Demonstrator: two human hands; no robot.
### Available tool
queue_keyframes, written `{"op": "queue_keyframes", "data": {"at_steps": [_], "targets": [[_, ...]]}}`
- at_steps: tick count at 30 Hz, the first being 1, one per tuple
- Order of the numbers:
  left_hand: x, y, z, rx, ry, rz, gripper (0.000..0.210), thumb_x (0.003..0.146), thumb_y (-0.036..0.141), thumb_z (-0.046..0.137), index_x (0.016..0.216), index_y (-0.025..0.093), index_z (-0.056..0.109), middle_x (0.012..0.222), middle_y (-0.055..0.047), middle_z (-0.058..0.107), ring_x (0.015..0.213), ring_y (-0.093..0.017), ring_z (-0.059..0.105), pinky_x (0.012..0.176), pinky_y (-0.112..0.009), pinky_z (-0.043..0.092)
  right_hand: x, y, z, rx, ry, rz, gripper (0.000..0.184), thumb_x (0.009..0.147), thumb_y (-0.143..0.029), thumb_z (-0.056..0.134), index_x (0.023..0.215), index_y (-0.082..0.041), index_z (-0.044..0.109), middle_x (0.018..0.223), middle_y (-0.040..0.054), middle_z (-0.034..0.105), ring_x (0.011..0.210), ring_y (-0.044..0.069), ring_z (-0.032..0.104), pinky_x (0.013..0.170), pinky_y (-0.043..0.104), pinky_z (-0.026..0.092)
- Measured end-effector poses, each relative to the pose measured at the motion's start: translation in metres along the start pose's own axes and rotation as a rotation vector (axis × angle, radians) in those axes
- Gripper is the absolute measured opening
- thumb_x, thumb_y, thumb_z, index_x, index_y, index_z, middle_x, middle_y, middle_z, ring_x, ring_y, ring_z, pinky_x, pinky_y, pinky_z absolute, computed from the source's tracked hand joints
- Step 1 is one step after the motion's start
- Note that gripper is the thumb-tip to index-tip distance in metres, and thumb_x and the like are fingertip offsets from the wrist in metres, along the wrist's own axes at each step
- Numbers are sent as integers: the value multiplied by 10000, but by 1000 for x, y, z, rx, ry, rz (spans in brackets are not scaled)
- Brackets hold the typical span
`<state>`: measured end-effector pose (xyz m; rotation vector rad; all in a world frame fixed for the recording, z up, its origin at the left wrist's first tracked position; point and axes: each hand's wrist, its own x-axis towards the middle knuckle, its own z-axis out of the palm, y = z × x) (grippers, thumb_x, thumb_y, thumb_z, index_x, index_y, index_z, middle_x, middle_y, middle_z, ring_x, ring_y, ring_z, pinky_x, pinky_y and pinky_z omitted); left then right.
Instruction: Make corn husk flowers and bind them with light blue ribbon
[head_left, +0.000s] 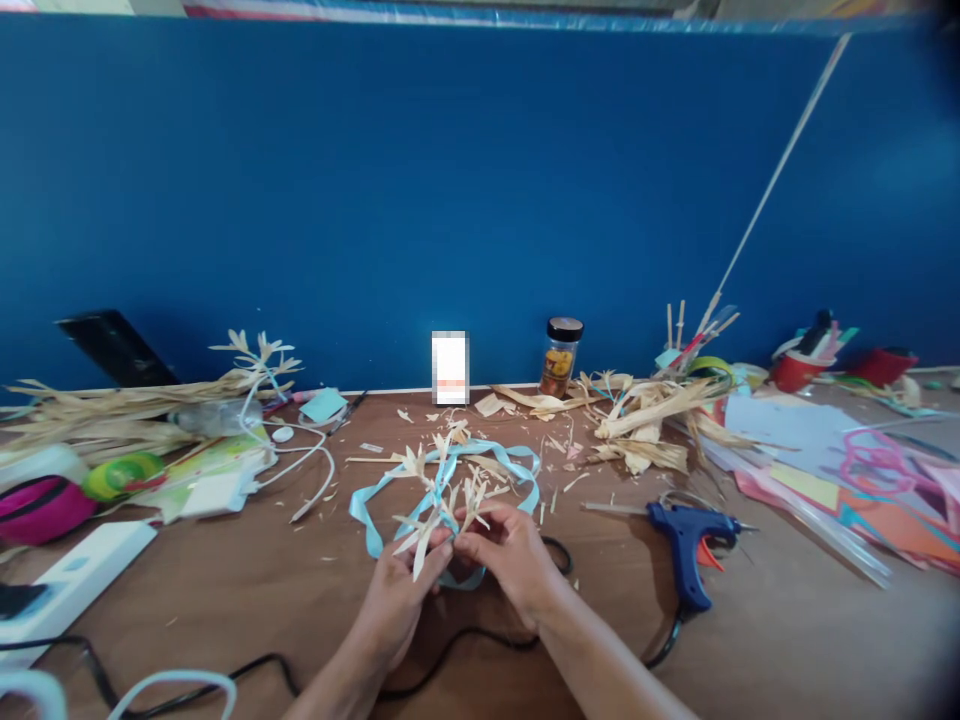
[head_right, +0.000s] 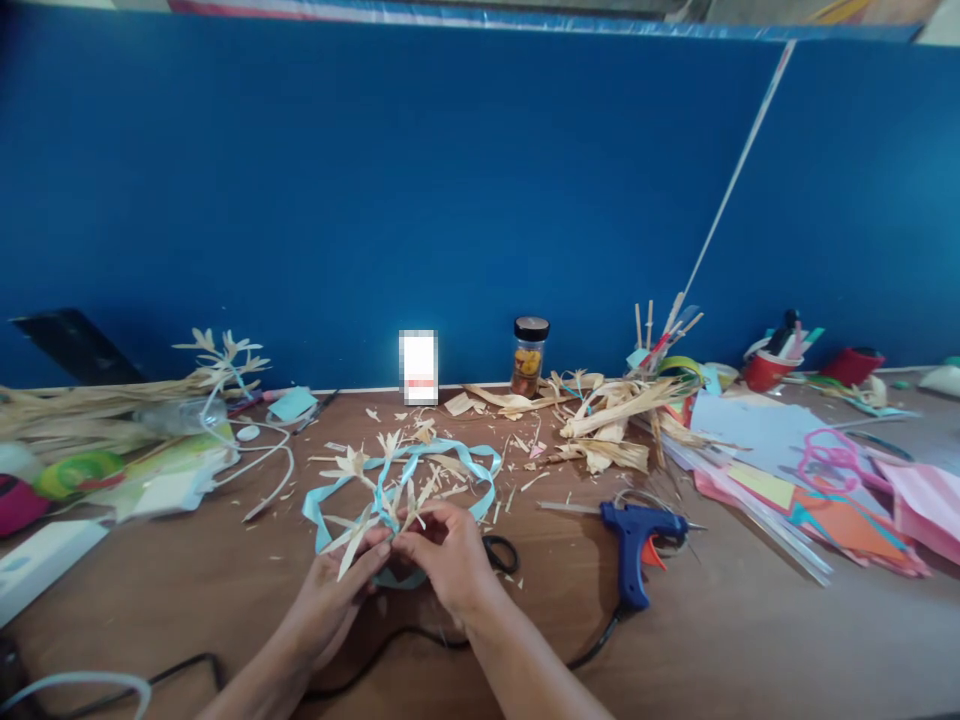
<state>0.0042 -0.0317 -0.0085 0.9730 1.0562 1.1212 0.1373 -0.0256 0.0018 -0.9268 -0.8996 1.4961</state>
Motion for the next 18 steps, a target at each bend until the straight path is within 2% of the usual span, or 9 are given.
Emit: {"op": "queue_keyframes", "data": {"at_steps": [7,12,15,18], "targets": [[-3,8,2,37,-60,49,207,681,292,658,831,152,684,838,-61,659,720,-149,529,622,-229,412,0,0,-2,-15,-27,-1,268,553,-215,760,793,-132,674,552,-43,569,505,80,492,528,206,406],[-2,9,4,96,-80,112,150,710,278,629,757,146,683,651,-10,604,618,-119,483,550,-198,373,1,3,-2,-26,-15,-1,273,546,-221,769,782,-132,666,596,-26,603,527,88,510,537,213,418],[0,8,4,81,-99,120,150,719,271,619,783,150,682,635,1,592,619,-118,487,579,-202,386,2,6,-1,-20,-3,-7,262,549,-216,768,767,-133,650,604,-25,607,524,88,511,533,214,421],[1,6,3,94,-55,77,188,707,289,628,821,148,679,665,-11,604,630,-128,496,559,-202,385,2,8,0,16,4,-20,242,552,-201,766,735,-139,621,572,-45,579,510,84,508,522,209,422]]}}
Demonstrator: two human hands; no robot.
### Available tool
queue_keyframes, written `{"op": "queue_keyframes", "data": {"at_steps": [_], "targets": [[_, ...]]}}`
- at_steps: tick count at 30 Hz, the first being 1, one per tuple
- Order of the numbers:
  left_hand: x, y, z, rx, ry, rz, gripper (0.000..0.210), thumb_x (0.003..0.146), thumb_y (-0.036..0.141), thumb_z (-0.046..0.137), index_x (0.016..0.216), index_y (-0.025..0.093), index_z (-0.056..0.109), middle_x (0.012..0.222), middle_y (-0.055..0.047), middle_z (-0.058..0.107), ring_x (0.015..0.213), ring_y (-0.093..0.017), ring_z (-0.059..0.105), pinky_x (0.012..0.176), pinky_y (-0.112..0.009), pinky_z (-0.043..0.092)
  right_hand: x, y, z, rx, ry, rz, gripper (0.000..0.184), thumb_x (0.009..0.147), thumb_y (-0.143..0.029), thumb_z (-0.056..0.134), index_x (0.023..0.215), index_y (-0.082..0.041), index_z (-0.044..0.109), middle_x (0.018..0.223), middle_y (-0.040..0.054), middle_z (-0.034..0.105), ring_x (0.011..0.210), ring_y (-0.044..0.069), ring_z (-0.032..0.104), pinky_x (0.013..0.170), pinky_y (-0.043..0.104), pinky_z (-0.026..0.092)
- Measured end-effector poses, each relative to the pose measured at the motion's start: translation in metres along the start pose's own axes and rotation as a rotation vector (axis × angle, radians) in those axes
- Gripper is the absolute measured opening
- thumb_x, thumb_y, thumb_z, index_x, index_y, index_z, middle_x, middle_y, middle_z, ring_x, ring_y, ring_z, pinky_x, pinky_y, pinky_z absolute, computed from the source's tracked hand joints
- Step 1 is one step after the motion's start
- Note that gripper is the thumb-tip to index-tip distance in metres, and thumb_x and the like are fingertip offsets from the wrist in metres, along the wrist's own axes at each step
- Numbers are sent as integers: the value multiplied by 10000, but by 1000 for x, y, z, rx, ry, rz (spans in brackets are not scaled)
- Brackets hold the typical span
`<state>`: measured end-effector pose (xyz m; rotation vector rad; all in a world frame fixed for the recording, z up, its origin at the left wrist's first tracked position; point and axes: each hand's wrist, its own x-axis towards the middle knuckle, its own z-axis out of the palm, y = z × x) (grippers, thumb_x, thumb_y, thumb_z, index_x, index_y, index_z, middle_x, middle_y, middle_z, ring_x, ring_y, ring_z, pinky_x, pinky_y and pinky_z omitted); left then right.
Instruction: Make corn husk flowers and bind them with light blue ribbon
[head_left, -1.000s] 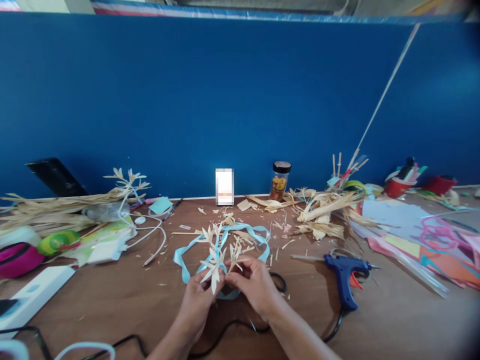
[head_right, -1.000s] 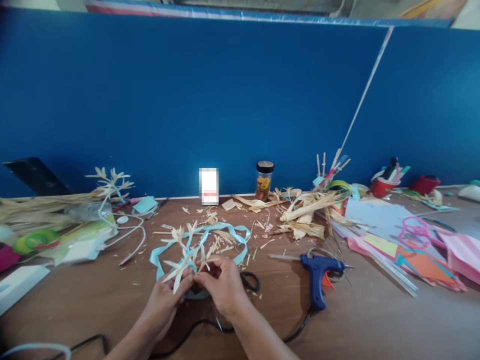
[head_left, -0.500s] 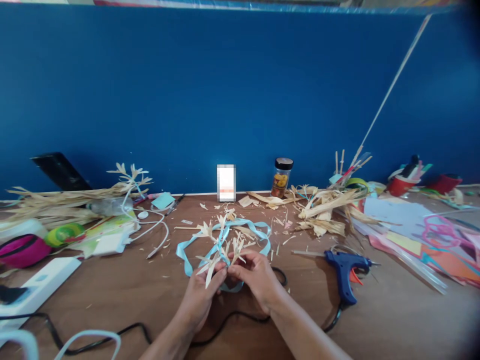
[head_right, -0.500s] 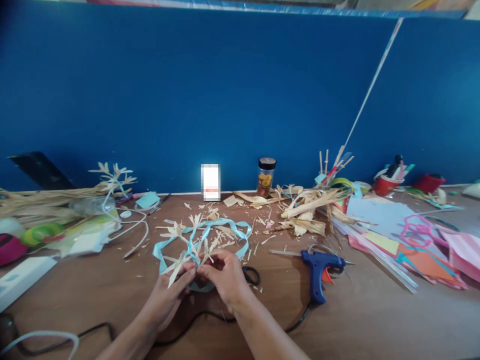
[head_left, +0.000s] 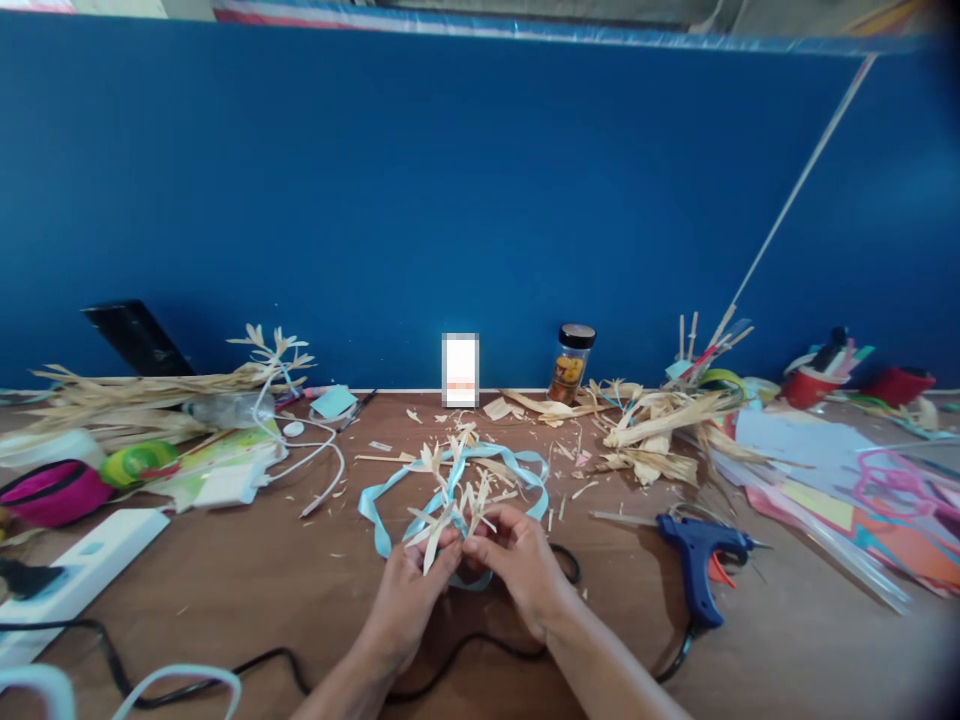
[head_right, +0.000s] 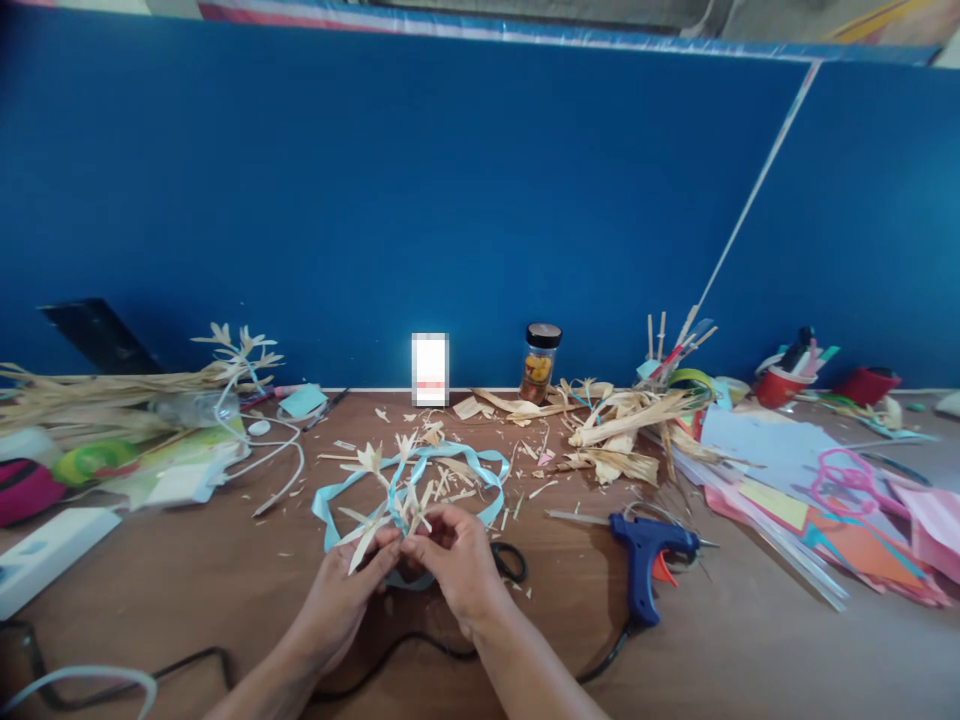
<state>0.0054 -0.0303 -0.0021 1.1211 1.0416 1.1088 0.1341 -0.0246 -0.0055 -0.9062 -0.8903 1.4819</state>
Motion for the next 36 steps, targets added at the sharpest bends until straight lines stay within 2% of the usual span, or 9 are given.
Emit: {"op": "queue_keyframes", "data": {"at_steps": [3,7,12,16,22,25,30,36], "targets": [[-1,0,-1,42,18,-9,192,710,296,625,822,147,671,695,-17,602,634,-125,484,532,-194,367,-1,-1,1,49,25,-3,275,524,-179,779,726,-146,595,563,-60,568,509,81,513,516,202,429],[-2,3,-1,49,-24,44,124,720,261,614,724,145,656,648,-7,578,632,-125,482,547,-196,372,-1,-2,3,76,42,24,323,511,-187,787,769,-147,596,595,-47,596,512,86,529,513,209,442],[-2,1,0,29,-2,78,119,723,257,609,710,144,645,625,-5,583,612,-122,496,547,-198,377,-2,-1,6,87,15,44,268,517,-189,783,716,-130,614,584,-38,587,503,80,516,515,208,440],[-2,-2,-1,20,21,42,171,714,303,614,706,135,643,632,-14,585,587,-120,480,497,-193,352,-3,-3,7,143,13,83,244,527,-194,781,690,-132,610,584,-42,572,521,74,510,539,204,442],[-5,1,2,-100,104,-34,256,598,337,706,743,128,678,678,-47,632,598,-139,513,489,-203,356,-6,-6,5,252,-28,159,287,496,-184,801,702,-150,606,601,-52,563,555,88,542,584,229,466],[-5,2,3,-172,59,-15,254,588,323,718,759,137,687,701,-53,646,622,-146,527,518,-213,375,-7,-8,5,277,-23,166,288,489,-182,806,696,-154,608,612,-50,577,561,87,548,594,228,471],[-4,1,-1,-149,-28,-59,223,630,297,701,796,149,683,760,-56,647,702,-166,548,568,-237,404,-8,-10,5,320,-37,163,263,510,-194,802,667,-148,596,599,-51,575,549,77,548,579,214,476],[-5,4,0,-170,-57,-81,150,660,289,681,686,151,628,674,-13,595,642,-131,518,540,-217,377,-8,-6,3,337,-60,159,242,541,-173,791,677,-140,594,606,-48,574,535,66,554,552,192,478]]}}
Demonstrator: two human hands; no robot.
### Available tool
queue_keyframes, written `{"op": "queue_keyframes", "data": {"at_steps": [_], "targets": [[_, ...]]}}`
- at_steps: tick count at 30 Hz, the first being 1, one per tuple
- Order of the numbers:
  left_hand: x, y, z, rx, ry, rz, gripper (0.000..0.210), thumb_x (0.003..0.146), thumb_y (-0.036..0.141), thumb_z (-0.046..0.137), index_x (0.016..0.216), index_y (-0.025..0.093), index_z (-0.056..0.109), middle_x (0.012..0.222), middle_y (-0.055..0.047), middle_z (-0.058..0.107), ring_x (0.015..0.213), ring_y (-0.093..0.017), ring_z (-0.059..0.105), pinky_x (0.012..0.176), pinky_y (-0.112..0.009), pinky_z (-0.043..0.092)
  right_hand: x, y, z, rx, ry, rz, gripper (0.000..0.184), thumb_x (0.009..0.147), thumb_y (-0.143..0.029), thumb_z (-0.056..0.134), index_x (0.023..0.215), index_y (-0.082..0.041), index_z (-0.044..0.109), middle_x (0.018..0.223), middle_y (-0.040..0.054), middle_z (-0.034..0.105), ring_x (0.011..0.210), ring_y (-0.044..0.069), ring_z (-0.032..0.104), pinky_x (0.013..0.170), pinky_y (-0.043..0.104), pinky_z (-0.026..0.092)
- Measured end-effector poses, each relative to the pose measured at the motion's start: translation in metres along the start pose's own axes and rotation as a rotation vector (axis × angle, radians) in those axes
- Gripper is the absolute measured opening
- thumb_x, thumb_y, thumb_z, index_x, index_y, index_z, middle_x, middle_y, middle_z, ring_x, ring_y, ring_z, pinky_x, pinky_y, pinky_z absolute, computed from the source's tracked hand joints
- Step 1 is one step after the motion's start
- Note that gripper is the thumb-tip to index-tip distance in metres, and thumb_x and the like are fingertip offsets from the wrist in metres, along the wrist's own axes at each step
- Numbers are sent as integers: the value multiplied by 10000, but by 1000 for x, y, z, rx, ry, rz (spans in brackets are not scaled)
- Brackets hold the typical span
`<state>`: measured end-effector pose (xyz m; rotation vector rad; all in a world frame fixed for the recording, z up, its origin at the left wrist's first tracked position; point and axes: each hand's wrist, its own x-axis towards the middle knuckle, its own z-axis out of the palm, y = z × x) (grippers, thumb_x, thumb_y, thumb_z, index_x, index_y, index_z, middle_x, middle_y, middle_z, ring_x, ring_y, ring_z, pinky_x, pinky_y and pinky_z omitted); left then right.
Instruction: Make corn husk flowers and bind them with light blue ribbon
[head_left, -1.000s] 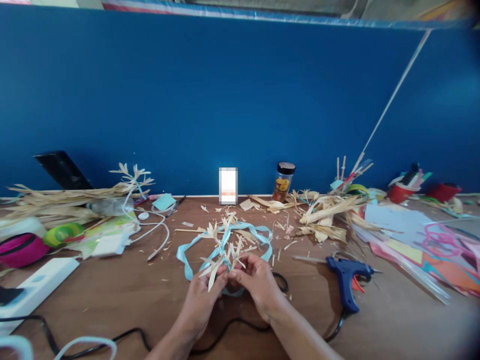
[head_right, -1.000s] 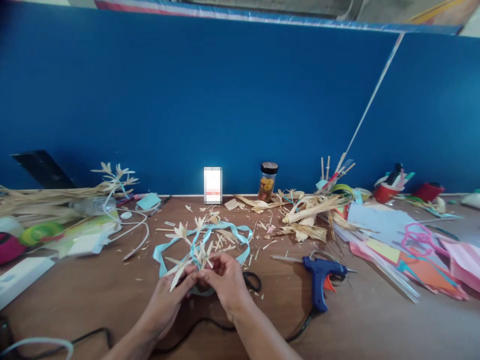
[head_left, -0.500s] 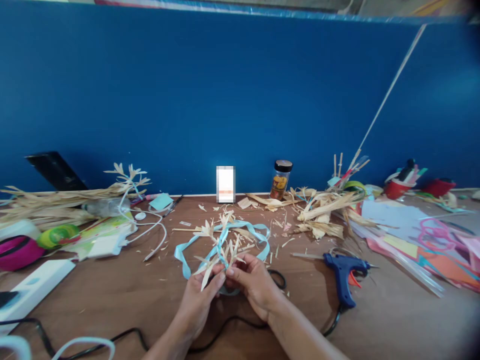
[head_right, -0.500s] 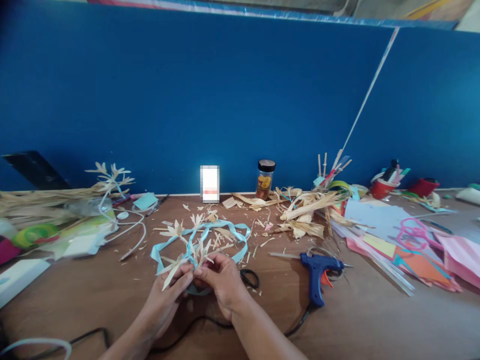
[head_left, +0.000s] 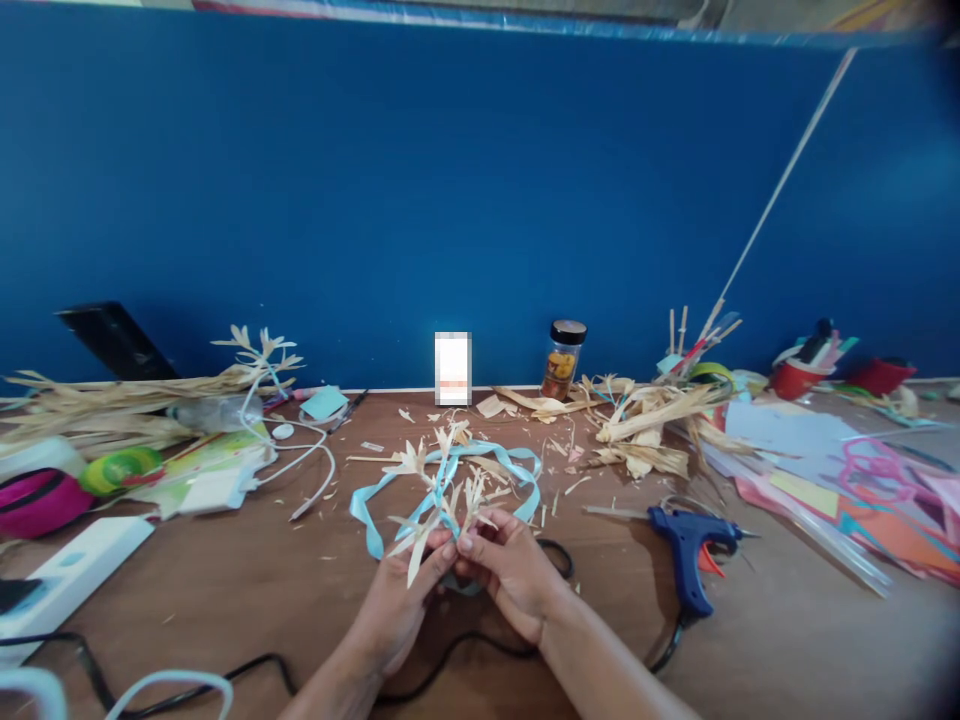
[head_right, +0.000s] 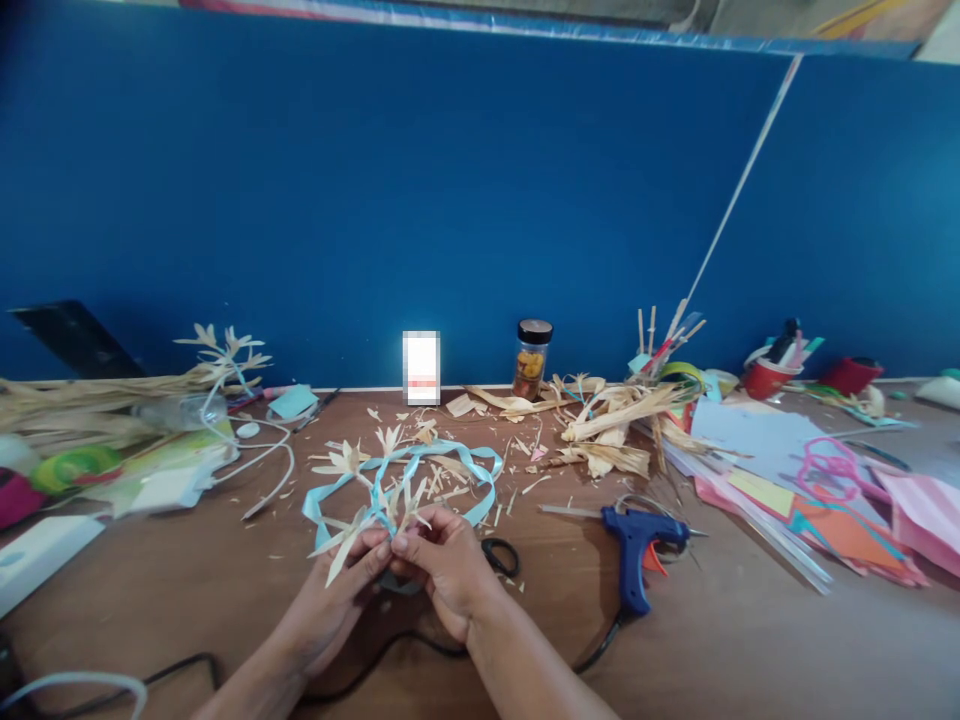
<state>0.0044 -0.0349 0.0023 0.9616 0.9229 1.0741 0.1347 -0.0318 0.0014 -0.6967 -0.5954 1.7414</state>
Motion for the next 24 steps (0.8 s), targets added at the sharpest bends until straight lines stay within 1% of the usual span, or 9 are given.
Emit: {"op": "queue_keyframes", "data": {"at_steps": [3,6,11,16,20,24], "targets": [[0,0,1,25,-16,21,165,691,295,651,647,148,591,623,-1,566,610,-119,492,527,-207,358,1,2,-1,-25,9,-1,240,544,-181,790,691,-137,605,620,-42,587,548,68,561,568,195,478],[1,-2,0,77,-1,60,175,712,306,625,645,150,584,625,3,558,599,-115,469,530,-205,350,1,2,-1,-48,27,11,250,538,-199,792,699,-142,611,630,-34,604,569,82,574,584,208,478],[2,0,1,244,16,181,191,756,306,564,643,160,612,614,4,558,603,-130,468,570,-216,365,3,2,0,-112,43,0,268,524,-216,796,718,-143,626,657,-12,634,606,108,590,614,233,472],[4,0,0,346,13,235,192,760,308,547,751,159,668,639,-23,609,632,-171,515,615,-245,397,6,4,0,-228,86,-55,289,497,-268,800,707,-142,646,595,-10,619,554,125,560,588,264,463],[5,-3,-2,383,37,269,187,762,300,544,746,161,669,636,-19,617,634,-172,523,630,-246,400,6,5,1,-271,126,-62,301,489,-301,799,697,-137,656,582,-16,602,532,114,535,566,253,454],[4,-1,-1,402,27,270,207,778,306,520,714,164,656,614,-6,606,609,-159,511,607,-232,390,6,3,0,-341,82,-63,281,529,-325,778,691,-123,669,554,-18,586,504,93,501,530,230,431]]}}
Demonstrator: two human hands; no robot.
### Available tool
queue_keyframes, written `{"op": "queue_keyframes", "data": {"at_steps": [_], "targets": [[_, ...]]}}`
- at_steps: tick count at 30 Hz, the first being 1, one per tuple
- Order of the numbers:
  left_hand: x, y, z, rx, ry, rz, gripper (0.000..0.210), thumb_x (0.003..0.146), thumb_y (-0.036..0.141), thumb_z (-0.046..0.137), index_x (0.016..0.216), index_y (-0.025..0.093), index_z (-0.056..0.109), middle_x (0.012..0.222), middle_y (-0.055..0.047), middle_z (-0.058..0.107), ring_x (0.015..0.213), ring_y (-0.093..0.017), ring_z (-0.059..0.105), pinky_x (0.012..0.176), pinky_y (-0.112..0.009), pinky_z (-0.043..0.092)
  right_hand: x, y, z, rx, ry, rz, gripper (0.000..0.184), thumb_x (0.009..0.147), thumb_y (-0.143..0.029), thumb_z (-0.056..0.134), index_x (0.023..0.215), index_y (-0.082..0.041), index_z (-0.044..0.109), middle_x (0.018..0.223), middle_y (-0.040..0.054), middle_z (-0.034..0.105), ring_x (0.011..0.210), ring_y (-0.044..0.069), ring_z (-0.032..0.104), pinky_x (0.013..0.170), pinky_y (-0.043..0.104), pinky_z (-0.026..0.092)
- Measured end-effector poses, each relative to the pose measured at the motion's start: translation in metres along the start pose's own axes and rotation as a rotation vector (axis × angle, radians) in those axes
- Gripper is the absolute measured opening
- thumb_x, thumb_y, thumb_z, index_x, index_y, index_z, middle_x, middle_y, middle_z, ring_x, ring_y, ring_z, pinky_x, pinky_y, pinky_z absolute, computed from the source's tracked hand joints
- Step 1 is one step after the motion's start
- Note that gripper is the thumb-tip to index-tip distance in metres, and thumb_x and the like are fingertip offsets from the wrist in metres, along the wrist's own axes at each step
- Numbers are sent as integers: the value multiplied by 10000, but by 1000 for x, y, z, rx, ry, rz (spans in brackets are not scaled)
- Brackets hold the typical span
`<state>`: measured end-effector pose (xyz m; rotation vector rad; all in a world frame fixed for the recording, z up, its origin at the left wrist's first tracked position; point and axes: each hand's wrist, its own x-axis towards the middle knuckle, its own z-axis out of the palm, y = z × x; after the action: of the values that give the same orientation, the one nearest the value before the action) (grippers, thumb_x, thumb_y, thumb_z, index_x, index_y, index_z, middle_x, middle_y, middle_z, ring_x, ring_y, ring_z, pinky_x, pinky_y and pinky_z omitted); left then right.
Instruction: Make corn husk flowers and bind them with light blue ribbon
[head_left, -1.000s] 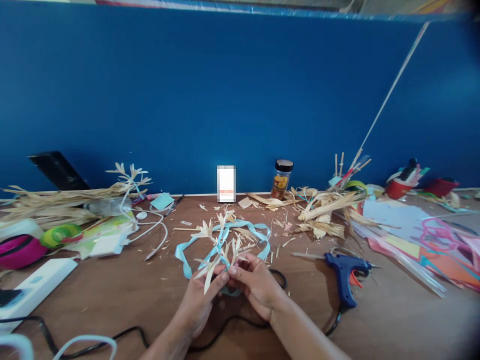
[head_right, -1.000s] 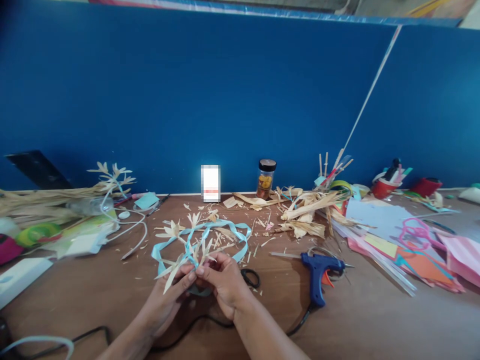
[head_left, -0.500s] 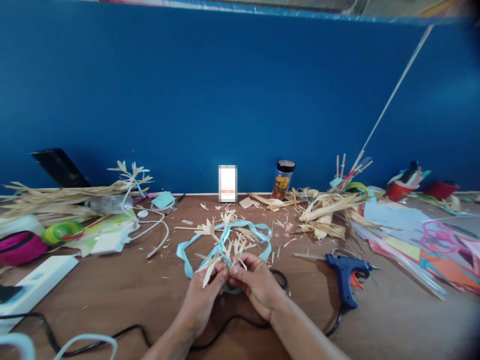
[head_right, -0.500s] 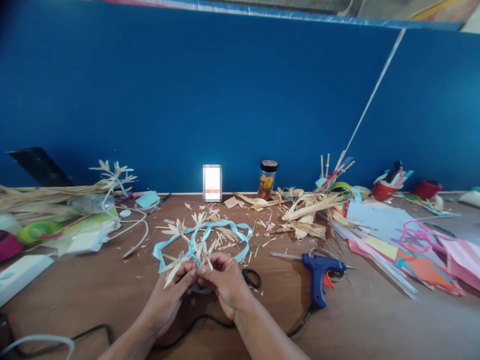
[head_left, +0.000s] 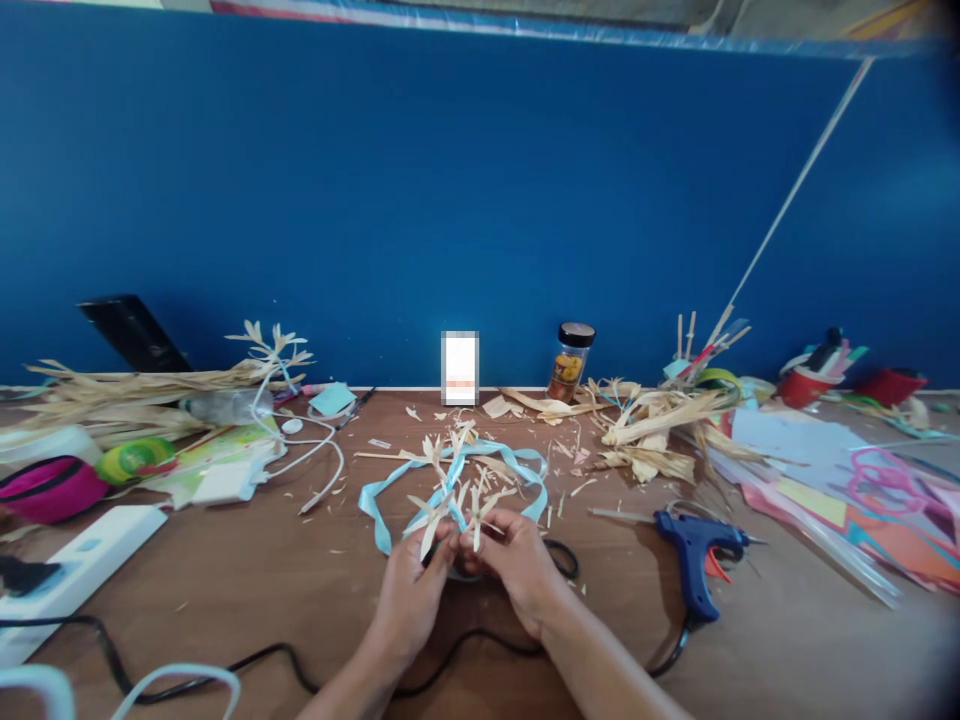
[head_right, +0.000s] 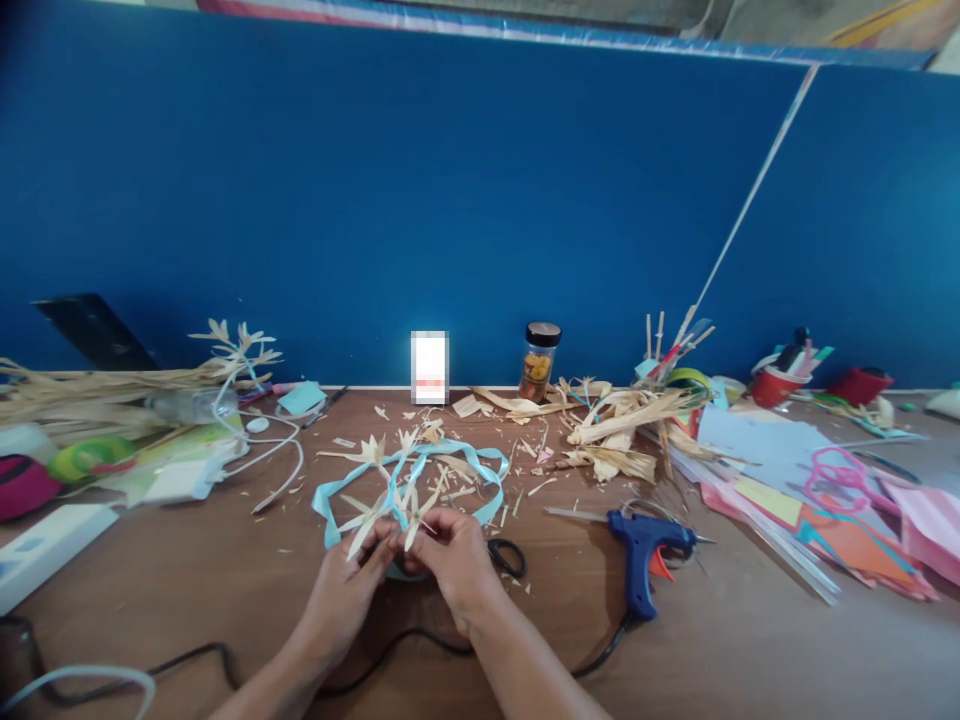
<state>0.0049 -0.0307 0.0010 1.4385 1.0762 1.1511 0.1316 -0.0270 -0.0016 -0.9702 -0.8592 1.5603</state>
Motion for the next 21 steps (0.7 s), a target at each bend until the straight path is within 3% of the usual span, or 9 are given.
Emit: {"op": "queue_keyframes", "data": {"at_steps": [7,12,21], "targets": [[0,6,-1,49,16,7,225,758,318,541,609,174,627,580,7,573,583,-151,478,575,-219,366,-2,-5,-4,-38,-49,11,322,522,-382,772,708,-139,674,599,-14,599,541,101,511,543,231,423],[-1,4,-3,77,3,10,202,777,291,521,663,175,642,607,6,569,607,-149,474,579,-214,364,-5,-9,-5,11,-96,59,316,528,-384,769,712,-149,666,627,-14,602,581,100,518,544,212,408],[0,4,-2,39,-17,4,167,774,267,525,724,171,652,646,-5,610,650,-166,510,627,-231,392,-5,-7,-2,20,-31,65,317,520,-342,782,745,-154,661,627,-25,595,578,90,507,519,191,390]]}}
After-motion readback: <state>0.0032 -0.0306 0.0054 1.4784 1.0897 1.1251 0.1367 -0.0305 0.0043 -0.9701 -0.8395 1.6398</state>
